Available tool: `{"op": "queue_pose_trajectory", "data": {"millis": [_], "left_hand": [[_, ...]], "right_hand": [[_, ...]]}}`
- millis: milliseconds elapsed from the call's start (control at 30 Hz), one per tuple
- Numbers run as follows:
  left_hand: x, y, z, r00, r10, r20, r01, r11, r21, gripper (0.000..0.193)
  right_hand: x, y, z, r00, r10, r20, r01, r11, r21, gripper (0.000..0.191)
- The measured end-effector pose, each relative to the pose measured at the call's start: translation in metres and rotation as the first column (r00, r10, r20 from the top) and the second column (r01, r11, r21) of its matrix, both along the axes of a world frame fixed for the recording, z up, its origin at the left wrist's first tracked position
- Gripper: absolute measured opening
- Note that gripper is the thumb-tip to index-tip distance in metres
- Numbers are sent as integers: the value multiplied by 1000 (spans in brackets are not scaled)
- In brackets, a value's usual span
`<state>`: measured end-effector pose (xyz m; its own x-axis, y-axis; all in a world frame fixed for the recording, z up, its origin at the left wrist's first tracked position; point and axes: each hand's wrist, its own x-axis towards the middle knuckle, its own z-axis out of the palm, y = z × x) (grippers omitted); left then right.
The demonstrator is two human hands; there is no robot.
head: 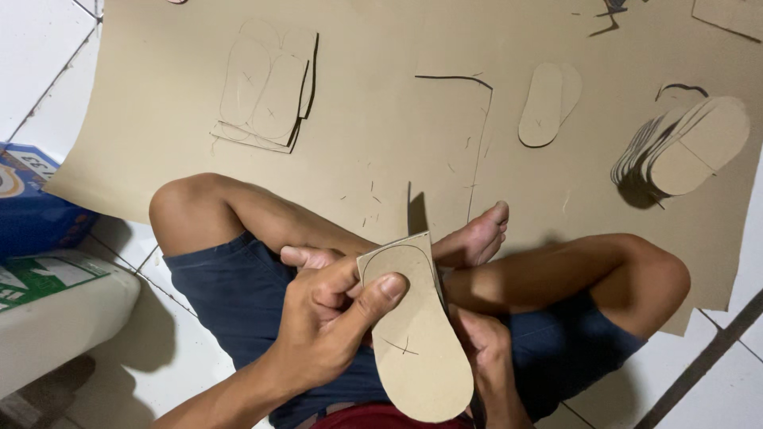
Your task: The person sits on the floor and uses scissors to trim the edge of a cardboard-like sandal insole, rotating it in their hands and cutting off excess material along the outline, with cut scraps accumulating on the paper-covered floor. At the end they set the insole and scissors down and pick up a phone.
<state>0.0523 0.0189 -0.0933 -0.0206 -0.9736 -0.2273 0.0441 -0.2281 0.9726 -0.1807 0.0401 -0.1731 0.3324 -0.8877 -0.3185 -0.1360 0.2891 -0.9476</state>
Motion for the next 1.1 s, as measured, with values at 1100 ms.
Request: {"op": "queue_pose_trajectory", "data": {"millis": [1100], "left_hand": [[16,-8,5,956,-169,-242,201,973,117,22]], "right_hand": [[19,-8,45,983,38,181,-61,991,120,56]]}}
